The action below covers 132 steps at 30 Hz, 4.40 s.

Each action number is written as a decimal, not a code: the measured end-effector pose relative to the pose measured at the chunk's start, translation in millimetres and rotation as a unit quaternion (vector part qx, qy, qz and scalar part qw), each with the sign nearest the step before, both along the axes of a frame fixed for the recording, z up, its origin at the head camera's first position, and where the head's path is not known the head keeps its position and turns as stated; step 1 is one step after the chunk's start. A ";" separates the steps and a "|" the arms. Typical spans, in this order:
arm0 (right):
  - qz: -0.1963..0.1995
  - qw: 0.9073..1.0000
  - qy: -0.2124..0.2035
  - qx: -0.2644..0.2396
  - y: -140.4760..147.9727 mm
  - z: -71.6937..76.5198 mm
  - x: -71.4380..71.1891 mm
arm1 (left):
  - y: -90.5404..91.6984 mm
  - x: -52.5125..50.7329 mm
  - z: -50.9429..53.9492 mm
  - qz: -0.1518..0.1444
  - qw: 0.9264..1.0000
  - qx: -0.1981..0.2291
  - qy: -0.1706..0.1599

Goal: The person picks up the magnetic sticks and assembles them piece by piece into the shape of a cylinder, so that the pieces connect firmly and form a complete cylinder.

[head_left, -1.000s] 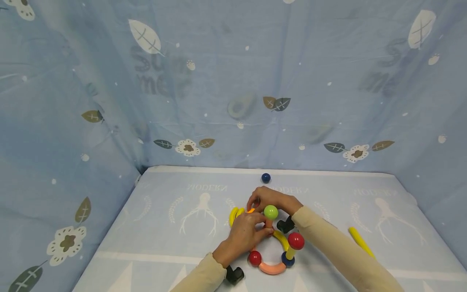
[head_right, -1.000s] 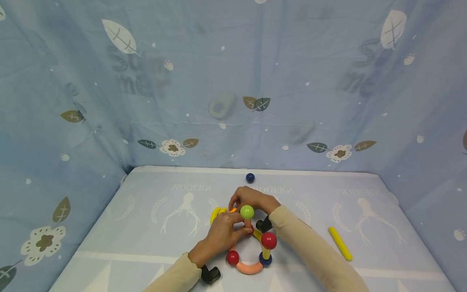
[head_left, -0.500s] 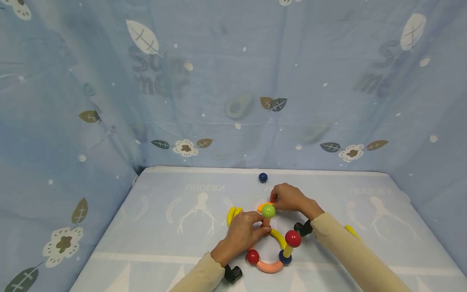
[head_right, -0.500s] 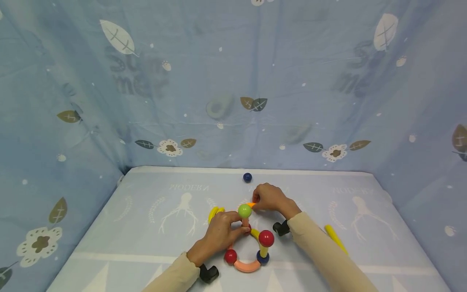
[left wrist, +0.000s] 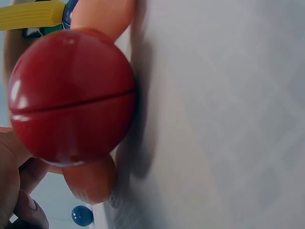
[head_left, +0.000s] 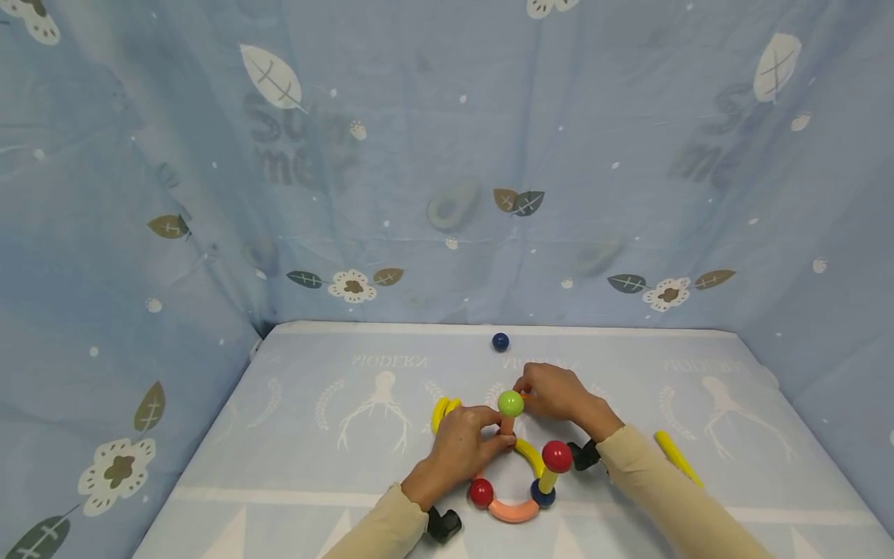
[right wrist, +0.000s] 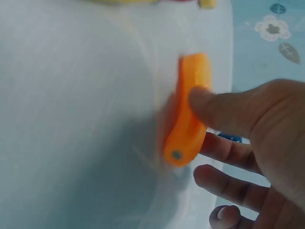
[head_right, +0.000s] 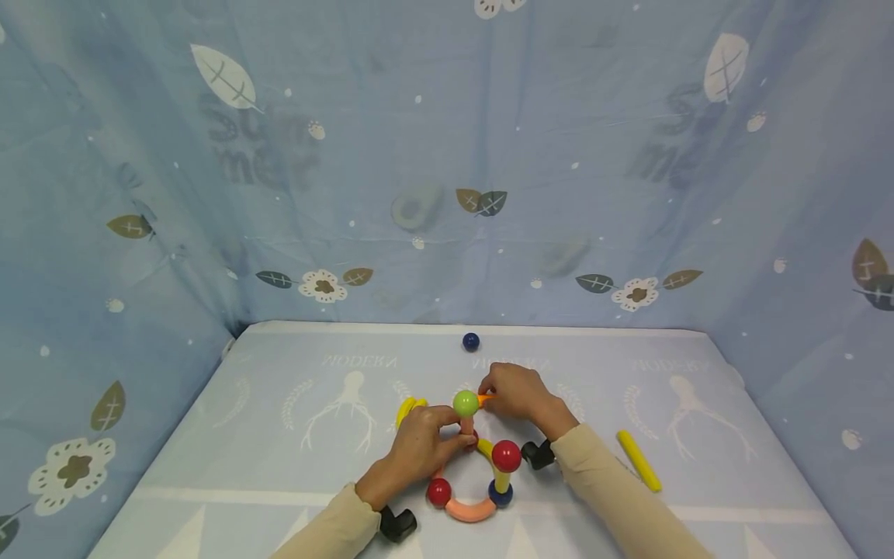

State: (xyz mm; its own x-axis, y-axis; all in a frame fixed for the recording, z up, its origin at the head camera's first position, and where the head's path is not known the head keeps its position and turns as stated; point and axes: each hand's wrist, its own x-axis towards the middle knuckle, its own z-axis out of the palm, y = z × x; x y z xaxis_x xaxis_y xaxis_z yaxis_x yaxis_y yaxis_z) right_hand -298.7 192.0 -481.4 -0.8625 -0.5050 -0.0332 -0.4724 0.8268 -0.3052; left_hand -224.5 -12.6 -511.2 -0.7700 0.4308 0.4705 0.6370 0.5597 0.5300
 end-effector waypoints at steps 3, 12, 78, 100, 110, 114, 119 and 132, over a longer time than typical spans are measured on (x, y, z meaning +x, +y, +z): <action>-0.013 1.000 -0.009 -0.014 -0.5 -0.4 3.7 | -0.1 0.0 -0.7 0.002 1.000 0.002 -0.002; 0.008 0.976 -0.089 -0.200 19.4 13.4 25.0 | 0.7 0.0 -2.9 0.003 1.000 0.000 -0.002; -0.228 0.843 -0.230 -0.429 78.7 -3.5 115.1 | 2.9 2.4 -1.2 0.046 0.999 -0.017 0.000; -0.373 0.917 0.073 -0.121 142.6 -16.8 149.7 | 0.9 2.7 -3.6 0.053 0.999 -0.012 0.001; -0.426 0.901 -0.037 -0.069 152.5 -16.6 156.0 | 1.2 1.9 -4.2 0.037 0.999 -0.008 0.009; -0.406 0.906 -0.040 -0.111 145.5 -19.8 167.2 | 1.1 2.2 -4.3 0.034 0.999 -0.008 0.008; -0.399 0.893 -0.059 -0.198 127.3 -20.7 183.1 | 0.5 2.2 -5.0 0.035 0.999 -0.006 0.005; -0.254 0.899 -0.178 -0.308 68.1 -10.8 199.7 | 0.2 0.1 -6.2 0.037 0.999 -0.014 0.012</action>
State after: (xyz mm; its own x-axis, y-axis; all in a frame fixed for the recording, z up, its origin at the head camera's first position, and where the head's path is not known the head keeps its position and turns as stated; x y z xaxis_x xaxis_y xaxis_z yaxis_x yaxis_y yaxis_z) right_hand -99.0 260.1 -492.2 -0.9770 -0.0660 -0.2028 0.1378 0.5306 -0.8363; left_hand -224.5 -12.4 -517.4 -0.7895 0.3863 0.4768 0.6049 0.6207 0.4988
